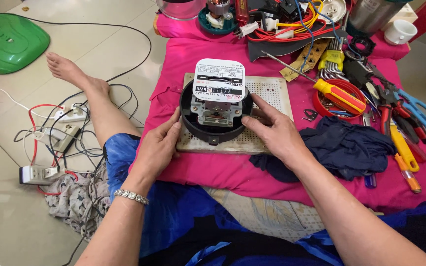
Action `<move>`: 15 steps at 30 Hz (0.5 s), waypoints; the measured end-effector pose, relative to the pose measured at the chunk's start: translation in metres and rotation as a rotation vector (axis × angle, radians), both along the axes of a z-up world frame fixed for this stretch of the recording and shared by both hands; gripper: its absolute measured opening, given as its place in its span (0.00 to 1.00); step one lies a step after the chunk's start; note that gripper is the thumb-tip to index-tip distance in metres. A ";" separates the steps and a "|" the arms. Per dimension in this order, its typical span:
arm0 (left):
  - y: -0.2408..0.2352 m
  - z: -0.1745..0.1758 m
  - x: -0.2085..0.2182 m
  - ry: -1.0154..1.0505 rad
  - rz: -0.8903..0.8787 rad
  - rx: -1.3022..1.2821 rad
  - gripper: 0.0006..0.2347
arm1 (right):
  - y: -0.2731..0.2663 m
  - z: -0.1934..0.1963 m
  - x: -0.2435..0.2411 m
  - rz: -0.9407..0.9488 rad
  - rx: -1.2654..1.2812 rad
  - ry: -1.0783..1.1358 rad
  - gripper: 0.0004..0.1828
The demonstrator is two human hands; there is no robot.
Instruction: The person works on an electrical meter placed on a perforated board. They use a screwdriver to adjust components inside the meter and rotate the device to access different sides. The person also handles a small black component and various wires connected to the setup.
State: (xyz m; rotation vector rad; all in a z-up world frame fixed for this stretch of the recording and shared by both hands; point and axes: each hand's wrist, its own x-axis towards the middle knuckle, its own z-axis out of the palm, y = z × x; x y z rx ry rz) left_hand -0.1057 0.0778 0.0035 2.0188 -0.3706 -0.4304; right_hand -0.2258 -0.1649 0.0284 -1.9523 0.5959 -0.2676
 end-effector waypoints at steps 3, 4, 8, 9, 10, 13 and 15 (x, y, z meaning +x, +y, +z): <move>-0.001 -0.005 0.002 0.007 0.005 -0.009 0.19 | -0.003 -0.002 0.001 0.004 -0.007 0.005 0.37; -0.001 -0.005 0.001 0.006 0.006 -0.008 0.19 | -0.002 -0.002 0.001 0.005 -0.007 0.004 0.37; -0.002 -0.001 0.002 0.016 0.004 -0.006 0.19 | -0.001 0.002 0.000 0.002 -0.002 0.010 0.37; -0.002 -0.001 0.001 0.020 0.007 -0.014 0.19 | 0.000 0.003 -0.001 0.005 -0.012 0.015 0.37; -0.001 -0.002 0.001 0.021 0.007 -0.012 0.19 | 0.001 0.002 -0.001 0.005 -0.011 0.017 0.37; -0.001 -0.005 0.002 0.007 -0.008 -0.023 0.19 | 0.001 0.001 0.000 0.004 -0.002 0.001 0.37; -0.001 -0.007 0.002 0.017 -0.001 -0.022 0.18 | 0.001 0.000 0.001 -0.006 0.006 0.009 0.37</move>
